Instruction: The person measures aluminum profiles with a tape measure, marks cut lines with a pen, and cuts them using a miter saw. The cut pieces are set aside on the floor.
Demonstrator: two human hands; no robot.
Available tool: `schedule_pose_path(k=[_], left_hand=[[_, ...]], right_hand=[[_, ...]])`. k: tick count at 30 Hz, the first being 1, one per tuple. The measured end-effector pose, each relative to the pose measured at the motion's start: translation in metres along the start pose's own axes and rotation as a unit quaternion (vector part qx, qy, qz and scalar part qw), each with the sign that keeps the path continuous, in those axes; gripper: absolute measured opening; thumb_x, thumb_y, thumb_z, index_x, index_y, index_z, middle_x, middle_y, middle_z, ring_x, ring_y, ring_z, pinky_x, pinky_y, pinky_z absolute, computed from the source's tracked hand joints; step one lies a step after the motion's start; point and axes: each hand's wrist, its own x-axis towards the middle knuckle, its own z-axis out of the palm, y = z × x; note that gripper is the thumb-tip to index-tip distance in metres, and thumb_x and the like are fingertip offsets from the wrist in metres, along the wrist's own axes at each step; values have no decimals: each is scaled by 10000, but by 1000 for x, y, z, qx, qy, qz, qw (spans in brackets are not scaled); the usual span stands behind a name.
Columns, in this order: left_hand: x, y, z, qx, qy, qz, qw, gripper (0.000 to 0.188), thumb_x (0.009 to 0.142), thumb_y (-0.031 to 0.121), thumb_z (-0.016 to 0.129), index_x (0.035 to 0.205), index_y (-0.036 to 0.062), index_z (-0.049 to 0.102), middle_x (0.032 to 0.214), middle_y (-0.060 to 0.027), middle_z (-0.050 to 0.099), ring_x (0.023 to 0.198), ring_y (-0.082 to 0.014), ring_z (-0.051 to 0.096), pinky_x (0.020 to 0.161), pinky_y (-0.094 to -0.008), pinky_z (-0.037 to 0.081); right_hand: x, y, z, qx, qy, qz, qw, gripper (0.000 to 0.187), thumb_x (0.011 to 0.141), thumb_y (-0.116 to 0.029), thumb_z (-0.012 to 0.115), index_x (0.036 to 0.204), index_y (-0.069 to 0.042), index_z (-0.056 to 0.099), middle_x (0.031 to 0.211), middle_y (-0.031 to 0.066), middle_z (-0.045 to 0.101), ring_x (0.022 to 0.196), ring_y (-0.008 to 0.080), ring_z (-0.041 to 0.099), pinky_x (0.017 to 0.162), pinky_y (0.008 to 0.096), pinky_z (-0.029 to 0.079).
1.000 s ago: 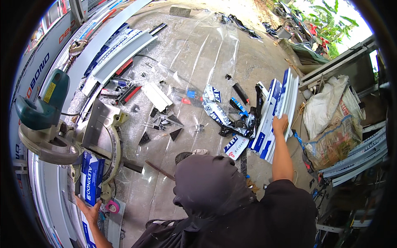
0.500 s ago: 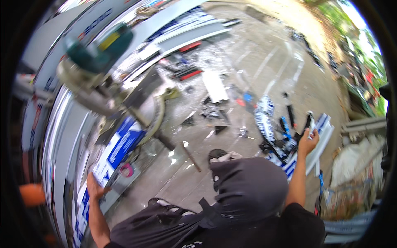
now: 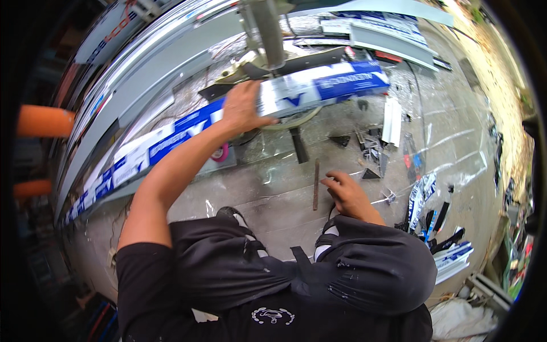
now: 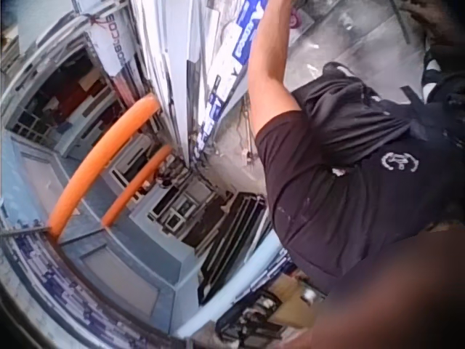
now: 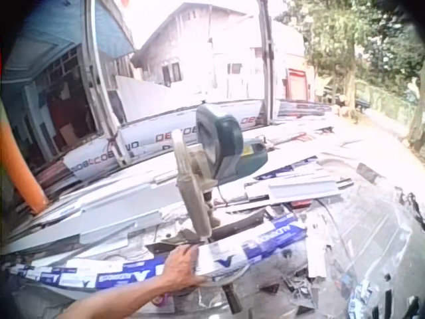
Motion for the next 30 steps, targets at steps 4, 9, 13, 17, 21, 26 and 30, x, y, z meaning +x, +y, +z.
schedule_pose_path(k=[4,9,13,17,21,26,30], left_hand=[[-17,16,15,-34,59,186,980,710,811,368,846,1360,16,564,1343,-207,566,1283,-384,538,1137,-492,415],[-141,-30,8,-8,-139,174,975,658,839,342,833,1374,95,539,1416,-175,523,1339,-384,496,1122,-514,416],[-203,-65,9,57,-163,-231,958,1068,815,552,828,1618,103,284,1579,-281,362,1426,-474,413,1183,-501,378],[-187,-77,29,-43,-193,-240,951,1135,796,649,801,1633,117,249,1586,-308,349,1423,-511,429,1167,-540,416],[-158,-67,43,-126,-122,-362,916,698,765,437,828,1272,26,582,1318,-283,620,1182,-457,621,987,-508,520],[-175,-57,12,-398,-114,-375,829,569,836,321,651,1356,93,615,1224,-164,685,1096,-382,672,954,-472,549],[-189,-5,-11,-803,-165,-394,416,585,922,348,484,1431,74,572,1262,-161,652,900,-288,655,776,-403,551]], right_hand=[[21,6,25,-191,-110,-111,969,535,820,-18,622,1343,-133,631,1446,114,549,1293,326,534,1035,415,466],[20,32,40,-211,-158,-128,956,342,855,-81,601,1196,-89,630,1304,121,614,1235,317,561,1017,421,458],[23,36,28,-88,-195,-69,974,246,859,-70,611,1105,-56,614,1104,160,666,1079,350,636,928,438,493],[48,8,-3,83,-111,44,989,223,871,-19,639,1091,-13,599,967,216,666,920,420,663,817,470,529],[89,-22,-54,135,-211,3,968,269,865,-98,710,1099,-3,618,962,220,675,865,434,673,779,486,544],[129,-39,-72,132,-258,-31,956,299,897,-149,754,1138,-18,635,959,208,705,857,390,704,741,461,548],[146,-56,-24,264,-203,24,943,392,947,-147,778,1284,-39,609,923,85,691,716,135,618,645,296,491]])
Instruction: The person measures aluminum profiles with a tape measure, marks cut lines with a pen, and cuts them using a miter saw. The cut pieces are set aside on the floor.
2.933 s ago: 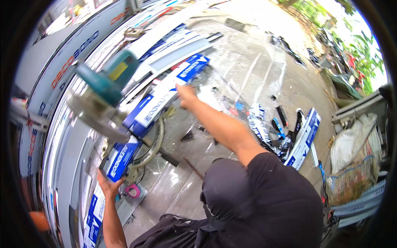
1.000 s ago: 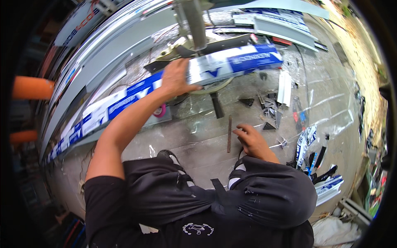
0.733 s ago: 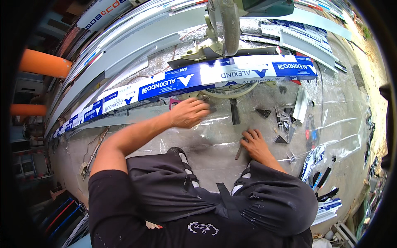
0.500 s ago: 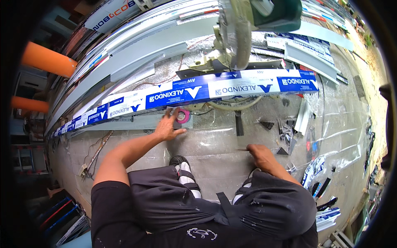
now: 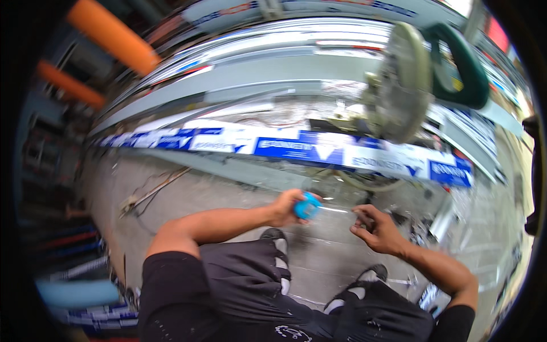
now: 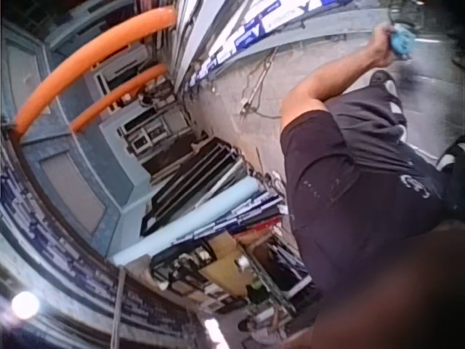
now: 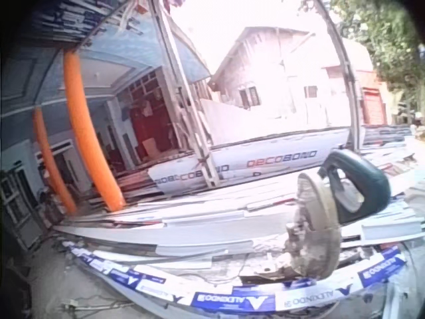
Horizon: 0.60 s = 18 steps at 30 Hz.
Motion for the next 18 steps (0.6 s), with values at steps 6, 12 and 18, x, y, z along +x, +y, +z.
schedule_pose_path(k=[6,12,18], left_hand=[[2,-24,74,-106,34,-53,992,405,1019,369,434,1175,88,680,1137,-139,696,800,-292,679,818,-455,571],[7,-14,72,-44,48,29,997,580,1045,304,478,1589,261,280,1167,-116,695,833,-240,685,770,-389,572],[4,-2,80,148,46,6,988,668,985,567,648,1432,76,583,1096,-79,637,884,-185,642,728,-364,553]], right_hand=[[22,-3,48,187,57,97,976,236,966,-84,759,1155,42,696,1011,58,721,738,68,641,608,220,459],[16,-8,38,125,92,71,985,313,884,-206,863,1067,13,733,843,34,712,635,70,563,553,247,415],[11,10,49,32,178,3,983,360,848,-295,885,960,21,756,771,88,721,656,143,615,612,340,497]])
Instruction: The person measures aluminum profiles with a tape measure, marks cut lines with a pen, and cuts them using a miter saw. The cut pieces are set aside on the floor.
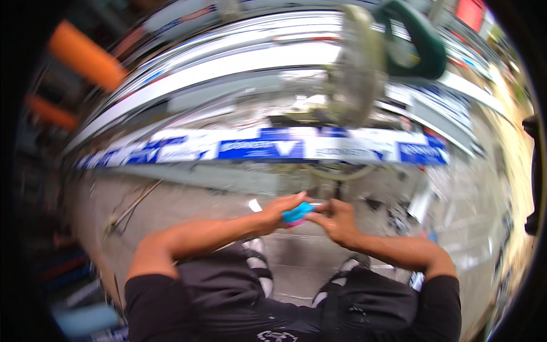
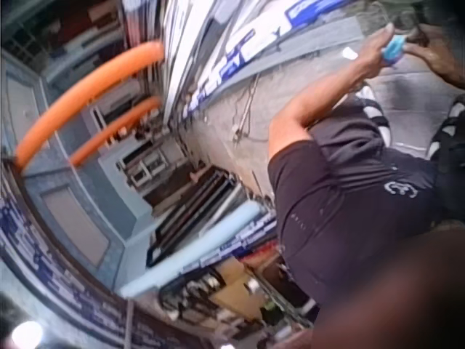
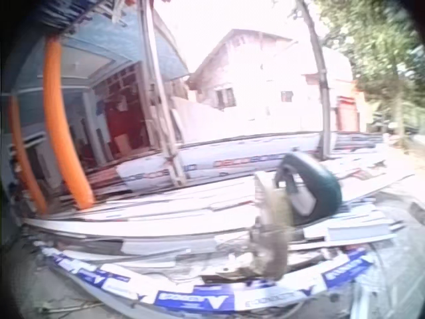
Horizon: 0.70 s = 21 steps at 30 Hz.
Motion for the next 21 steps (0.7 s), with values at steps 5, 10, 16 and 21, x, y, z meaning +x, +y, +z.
schedule_pose_path(k=[5,10,16,21], left_hand=[[1,22,1,405,79,19,911,641,861,572,814,1221,57,682,879,-53,610,733,-151,603,556,-303,499],[-16,67,-71,420,257,-42,869,695,834,600,811,1087,-41,727,895,-138,689,713,-236,684,524,-350,544],[-38,89,-201,518,482,86,701,701,845,552,812,1107,-89,705,1151,-231,658,1036,-345,674,842,-442,561],[-25,90,-229,578,500,111,635,688,863,581,763,1097,-66,730,1193,-254,675,1094,-402,663,951,-464,512]], right_hand=[[-3,0,-5,79,-13,83,993,326,885,-284,852,960,14,743,794,92,714,710,138,623,650,345,505],[28,27,-99,69,99,65,991,285,967,-290,770,956,-9,723,737,19,642,686,85,572,603,302,465],[74,99,-346,-54,478,146,865,264,915,-257,782,884,4,762,735,64,691,663,136,611,574,312,449],[100,160,-409,-163,465,226,840,394,792,-316,788,909,61,791,870,257,765,814,344,755,743,456,549]])
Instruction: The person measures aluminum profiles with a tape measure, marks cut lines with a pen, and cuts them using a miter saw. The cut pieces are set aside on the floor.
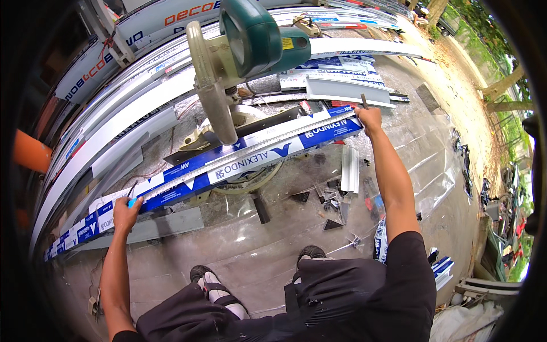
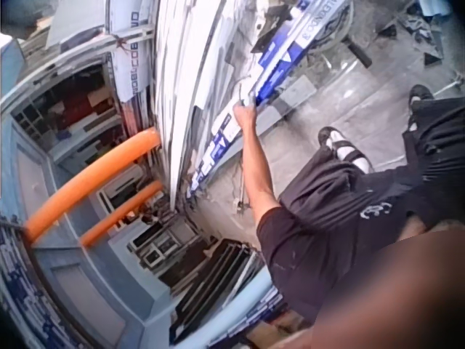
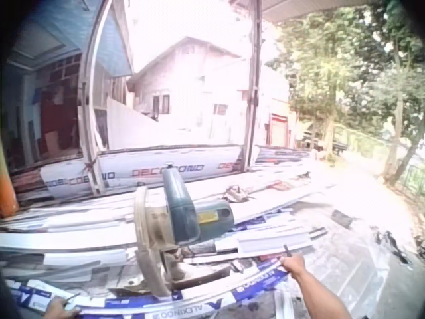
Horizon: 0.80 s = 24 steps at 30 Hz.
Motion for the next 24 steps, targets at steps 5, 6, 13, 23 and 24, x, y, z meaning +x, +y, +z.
schedule_pose_path(k=[5,6,13,23,24], left_hand=[[11,5,10,67,-32,-25,997,785,852,645,731,1226,-44,708,1277,-262,665,1176,-420,652,1005,-481,509],[11,5,12,67,-26,-20,997,798,856,648,724,1260,-40,692,1309,-250,654,1194,-410,646,1014,-480,509],[9,21,-2,45,-51,-39,997,695,879,626,695,1264,47,703,1343,-199,660,1237,-384,638,997,-492,523],[3,35,-18,91,-125,-15,988,704,901,629,675,1299,48,690,1435,-158,607,1296,-348,612,1041,-469,510],[-1,35,-16,85,-128,-17,988,700,901,627,675,1308,57,684,1426,-145,619,1296,-345,613,1040,-471,508]], right_hand=[[-7,-14,-1,-230,-55,-72,969,519,799,-426,763,1046,29,781,1020,283,758,940,411,749,827,482,571],[-17,-24,-3,-259,-30,-89,961,579,799,-440,787,1172,1,737,1151,265,728,1016,391,735,872,474,569],[-140,-102,31,-259,-297,-499,772,1241,574,-436,986,1620,-208,359,1627,105,428,1266,347,644,1034,450,543],[-157,-125,28,-401,-330,-444,730,1152,504,-370,985,1499,-181,435,1455,74,524,1083,386,697,888,495,589],[-155,-119,19,-401,-329,-434,737,1151,496,-358,987,1493,-183,438,1446,71,534,1071,390,701,885,491,589]])
